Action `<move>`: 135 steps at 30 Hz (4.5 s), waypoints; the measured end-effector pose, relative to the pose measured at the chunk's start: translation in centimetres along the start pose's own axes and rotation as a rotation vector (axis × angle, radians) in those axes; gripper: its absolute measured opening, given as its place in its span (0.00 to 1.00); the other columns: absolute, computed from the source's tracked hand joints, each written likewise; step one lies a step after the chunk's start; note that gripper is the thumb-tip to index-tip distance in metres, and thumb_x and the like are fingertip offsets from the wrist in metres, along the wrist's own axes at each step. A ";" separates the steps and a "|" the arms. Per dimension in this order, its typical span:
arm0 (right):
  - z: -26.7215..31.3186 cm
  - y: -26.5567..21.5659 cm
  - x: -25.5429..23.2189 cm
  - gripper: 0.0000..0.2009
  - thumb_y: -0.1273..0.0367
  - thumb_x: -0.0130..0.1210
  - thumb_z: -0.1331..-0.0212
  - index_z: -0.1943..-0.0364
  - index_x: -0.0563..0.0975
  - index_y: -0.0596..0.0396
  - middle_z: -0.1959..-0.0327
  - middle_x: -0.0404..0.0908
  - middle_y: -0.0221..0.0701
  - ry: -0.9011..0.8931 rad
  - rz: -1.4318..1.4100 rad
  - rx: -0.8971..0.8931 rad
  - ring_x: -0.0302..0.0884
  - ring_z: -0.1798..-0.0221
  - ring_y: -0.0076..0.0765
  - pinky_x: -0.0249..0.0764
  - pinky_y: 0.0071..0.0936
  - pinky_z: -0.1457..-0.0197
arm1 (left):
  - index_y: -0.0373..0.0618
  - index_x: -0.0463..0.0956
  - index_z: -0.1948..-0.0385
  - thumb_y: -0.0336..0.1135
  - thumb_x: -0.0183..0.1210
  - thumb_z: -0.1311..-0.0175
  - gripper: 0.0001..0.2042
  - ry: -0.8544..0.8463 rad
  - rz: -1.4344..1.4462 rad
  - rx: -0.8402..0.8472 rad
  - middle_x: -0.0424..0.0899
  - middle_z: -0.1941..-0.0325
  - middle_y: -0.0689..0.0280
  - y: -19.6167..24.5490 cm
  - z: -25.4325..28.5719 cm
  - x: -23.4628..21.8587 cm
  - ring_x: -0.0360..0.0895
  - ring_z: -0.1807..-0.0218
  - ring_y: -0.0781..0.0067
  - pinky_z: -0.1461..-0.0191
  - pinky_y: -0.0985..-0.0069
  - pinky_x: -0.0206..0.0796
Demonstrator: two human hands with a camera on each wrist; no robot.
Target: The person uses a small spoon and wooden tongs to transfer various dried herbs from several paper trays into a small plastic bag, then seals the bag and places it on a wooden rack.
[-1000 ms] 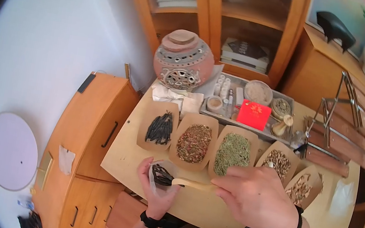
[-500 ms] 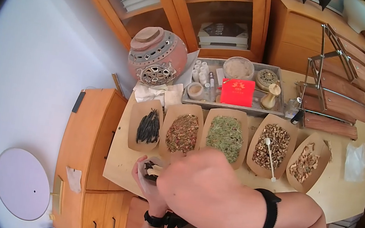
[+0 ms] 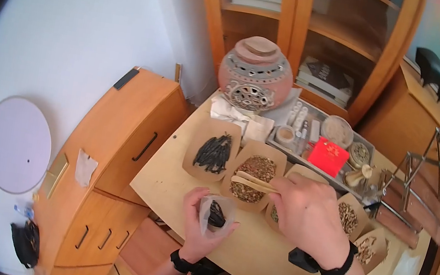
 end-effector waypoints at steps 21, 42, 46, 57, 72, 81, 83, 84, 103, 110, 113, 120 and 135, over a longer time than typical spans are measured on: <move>-9.3 0.1 7.0 0.04 0.69 0.61 0.52 0.79 0.83 0.52 0.77 0.84 0.39 -0.064 0.355 -0.420 0.87 0.69 0.49 0.80 0.43 0.65 | 0.45 0.60 0.32 0.33 0.85 0.53 0.47 0.008 -0.008 0.002 0.64 0.31 0.55 0.3 -0.2 -0.1 0.73 0.36 0.62 0.33 0.64 0.72; -5.8 3.3 2.6 0.07 0.71 0.64 0.49 0.66 0.90 0.51 0.67 0.89 0.44 -0.030 -0.009 -0.066 0.88 0.62 0.56 0.82 0.48 0.57 | 0.39 0.63 0.30 0.29 0.81 0.55 0.47 0.071 0.176 -0.150 0.65 0.30 0.59 -1.8 0.6 0.1 0.66 0.29 0.59 0.23 0.61 0.59; -2.1 2.8 -1.4 0.10 0.69 0.66 0.37 0.53 0.90 0.51 0.62 0.90 0.42 -0.070 -0.156 0.034 0.88 0.59 0.54 0.82 0.44 0.55 | 0.38 0.63 0.30 0.30 0.82 0.55 0.47 0.081 0.021 -0.083 0.65 0.31 0.59 -2.8 1.1 -0.3 0.67 0.31 0.59 0.24 0.62 0.60; 4.8 0.1 -2.7 0.10 0.77 0.68 0.42 0.56 0.88 0.57 0.67 0.88 0.41 -0.088 -0.563 0.199 0.88 0.66 0.49 0.81 0.36 0.63 | 0.44 0.56 0.28 0.27 0.82 0.50 0.49 -0.032 0.065 -0.043 0.67 0.36 0.61 -0.5 0.0 -0.2 0.72 0.37 0.67 0.30 0.66 0.68; 4.2 -3.0 -2.4 0.08 0.71 0.65 0.41 0.59 0.87 0.55 0.73 0.84 0.37 -0.061 -0.223 0.052 0.85 0.67 0.52 0.79 0.45 0.64 | 0.44 0.56 0.27 0.25 0.81 0.51 0.49 -0.012 0.141 -0.058 0.67 0.35 0.62 -0.6 0.4 -0.3 0.72 0.38 0.69 0.33 0.68 0.69; 1.0 0.5 -1.1 0.09 0.72 0.66 0.40 0.56 0.89 0.53 0.64 0.89 0.43 0.073 -0.179 0.254 0.87 0.63 0.55 0.81 0.45 0.60 | 0.44 0.58 0.29 0.29 0.84 0.52 0.48 -0.033 0.042 -0.024 0.65 0.33 0.60 -0.2 0.1 -0.2 0.72 0.35 0.64 0.30 0.64 0.69; -0.4 1.1 0.7 0.08 0.71 0.66 0.39 0.57 0.89 0.53 0.65 0.89 0.43 0.067 -0.150 0.173 0.87 0.62 0.55 0.81 0.46 0.58 | 0.45 0.59 0.31 0.30 0.84 0.52 0.47 -0.057 0.074 -0.025 0.63 0.32 0.59 0.2 0.0 -0.1 0.72 0.35 0.63 0.30 0.64 0.69; -1.0 1.2 1.5 0.08 0.70 0.66 0.38 0.57 0.89 0.53 0.65 0.89 0.42 0.064 -0.121 0.104 0.87 0.61 0.55 0.81 0.47 0.55 | 0.45 0.59 0.31 0.30 0.84 0.52 0.47 -0.048 0.074 -0.025 0.63 0.32 0.59 0.2 -0.1 -0.1 0.72 0.35 0.63 0.30 0.64 0.69; -10.0 1.8 9.8 0.08 0.72 0.66 0.49 0.64 0.89 0.50 0.69 0.85 0.37 -0.030 0.160 -0.319 0.87 0.58 0.51 0.81 0.46 0.55 | 0.45 0.59 0.30 0.31 0.84 0.53 0.48 -0.031 0.040 -0.013 0.61 0.29 0.57 -0.2 -0.1 -0.3 0.71 0.34 0.63 0.30 0.64 0.68; -9.4 1.7 9.9 0.07 0.71 0.65 0.50 0.67 0.87 0.50 0.71 0.86 0.37 -0.058 0.181 -0.261 0.88 0.60 0.51 0.81 0.46 0.56 | 0.44 0.59 0.30 0.32 0.85 0.52 0.48 -0.025 0.083 -0.021 0.62 0.30 0.57 -0.2 0.0 -0.2 0.70 0.34 0.63 0.29 0.64 0.66; -9.4 1.6 9.9 0.04 0.70 0.65 0.51 0.70 0.86 0.50 0.71 0.86 0.37 -0.039 0.185 -0.252 0.88 0.61 0.51 0.82 0.45 0.56 | 0.42 0.60 0.30 0.34 0.84 0.52 0.47 0.000 0.074 -0.014 0.64 0.31 0.58 0.1 0.0 -0.3 0.70 0.34 0.63 0.27 0.64 0.64; -8.4 1.9 8.5 0.03 0.70 0.65 0.51 0.71 0.86 0.50 0.71 0.87 0.40 0.011 0.103 -0.137 0.88 0.60 0.53 0.81 0.49 0.55 | 0.41 0.59 0.29 0.36 0.85 0.53 0.49 -0.021 0.112 -0.048 0.63 0.29 0.54 -1.4 0.6 -0.3 0.67 0.30 0.57 0.25 0.60 0.61; 1.4 1.7 -2.1 0.10 0.69 0.67 0.38 0.54 0.89 0.55 0.62 0.90 0.42 -0.115 -0.491 0.130 0.89 0.59 0.52 0.82 0.40 0.54 | 0.44 0.57 0.27 0.24 0.81 0.51 0.49 -0.002 0.037 -0.038 0.64 0.32 0.63 -0.6 0.3 -0.4 0.69 0.33 0.67 0.27 0.66 0.65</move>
Point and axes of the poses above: each hand's wrist, its own z-axis away from the middle knuckle, its own x-axis out of the palm, y = z × x, the point moved 2 cm from there along -z, towards the middle knuckle
